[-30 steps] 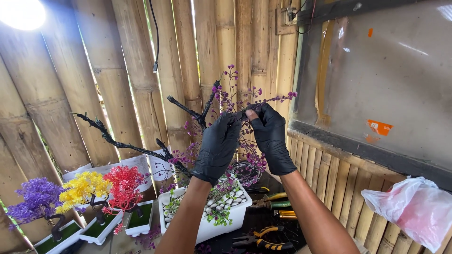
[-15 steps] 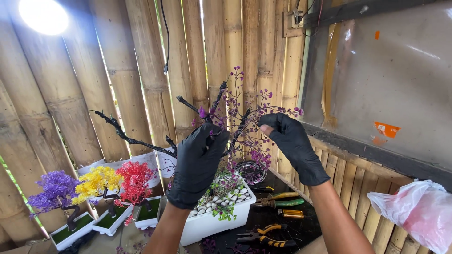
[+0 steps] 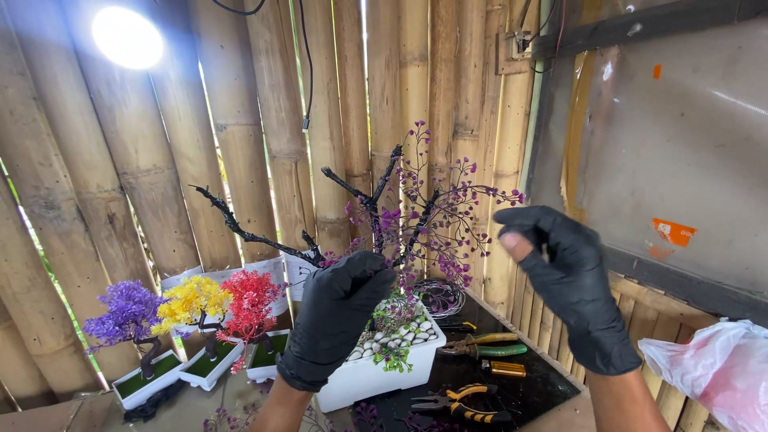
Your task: The person arranges purple artificial foliage onto a black branch structure inside a white planter. They repeatedly pick up bunches of the purple leaves from a table and attach them to the branches by hand, shaping the arrangement.
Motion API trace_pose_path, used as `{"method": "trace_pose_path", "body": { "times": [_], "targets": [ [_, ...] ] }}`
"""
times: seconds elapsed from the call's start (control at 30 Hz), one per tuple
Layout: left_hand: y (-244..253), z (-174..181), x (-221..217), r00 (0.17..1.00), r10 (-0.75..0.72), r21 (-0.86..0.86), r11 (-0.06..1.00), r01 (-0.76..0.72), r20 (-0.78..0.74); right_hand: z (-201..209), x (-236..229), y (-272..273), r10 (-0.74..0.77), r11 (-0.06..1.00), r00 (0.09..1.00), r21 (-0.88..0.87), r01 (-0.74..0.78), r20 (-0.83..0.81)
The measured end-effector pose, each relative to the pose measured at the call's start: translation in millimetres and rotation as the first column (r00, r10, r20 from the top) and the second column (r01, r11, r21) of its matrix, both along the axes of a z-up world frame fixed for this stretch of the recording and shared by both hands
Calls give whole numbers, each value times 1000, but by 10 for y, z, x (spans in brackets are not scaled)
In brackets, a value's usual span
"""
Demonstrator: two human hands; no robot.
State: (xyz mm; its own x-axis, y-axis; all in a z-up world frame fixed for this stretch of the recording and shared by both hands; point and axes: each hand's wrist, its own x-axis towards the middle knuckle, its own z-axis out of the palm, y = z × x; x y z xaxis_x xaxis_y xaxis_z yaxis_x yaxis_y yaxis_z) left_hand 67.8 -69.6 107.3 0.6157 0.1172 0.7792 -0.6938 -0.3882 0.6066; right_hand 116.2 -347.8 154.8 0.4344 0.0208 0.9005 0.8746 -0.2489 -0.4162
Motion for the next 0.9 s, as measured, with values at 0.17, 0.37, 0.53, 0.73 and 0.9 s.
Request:
{"method": "trace_pose_path", "body": {
  "times": [0.17, 0.37, 0.53, 0.73, 0.9],
  "targets": [
    [-294, 167, -93, 995, -61, 190, 981, 46, 73, 74, -343, 425, 191, 943, 967, -306, -132, 172],
    [-309, 102, 8, 996, -26, 191, 981, 10, 82, -46, -171, 566, 291, 939, 948, -228, -257, 127],
    [-313, 81, 24, 991, -65, 163, 986, 45, 120, -31, -109, 579, 274, 948, 960, -182, -261, 54],
    [-384, 148, 203, 979, -79, 77, 995, 65, 190, 87, 9, 592, 338, 940, 941, -50, -339, -21],
    [-404, 386, 444, 967, -61, 93, 995, 39, 246, 361, 142, 570, 301, 946, 952, -110, -306, -53]
  ]
}}
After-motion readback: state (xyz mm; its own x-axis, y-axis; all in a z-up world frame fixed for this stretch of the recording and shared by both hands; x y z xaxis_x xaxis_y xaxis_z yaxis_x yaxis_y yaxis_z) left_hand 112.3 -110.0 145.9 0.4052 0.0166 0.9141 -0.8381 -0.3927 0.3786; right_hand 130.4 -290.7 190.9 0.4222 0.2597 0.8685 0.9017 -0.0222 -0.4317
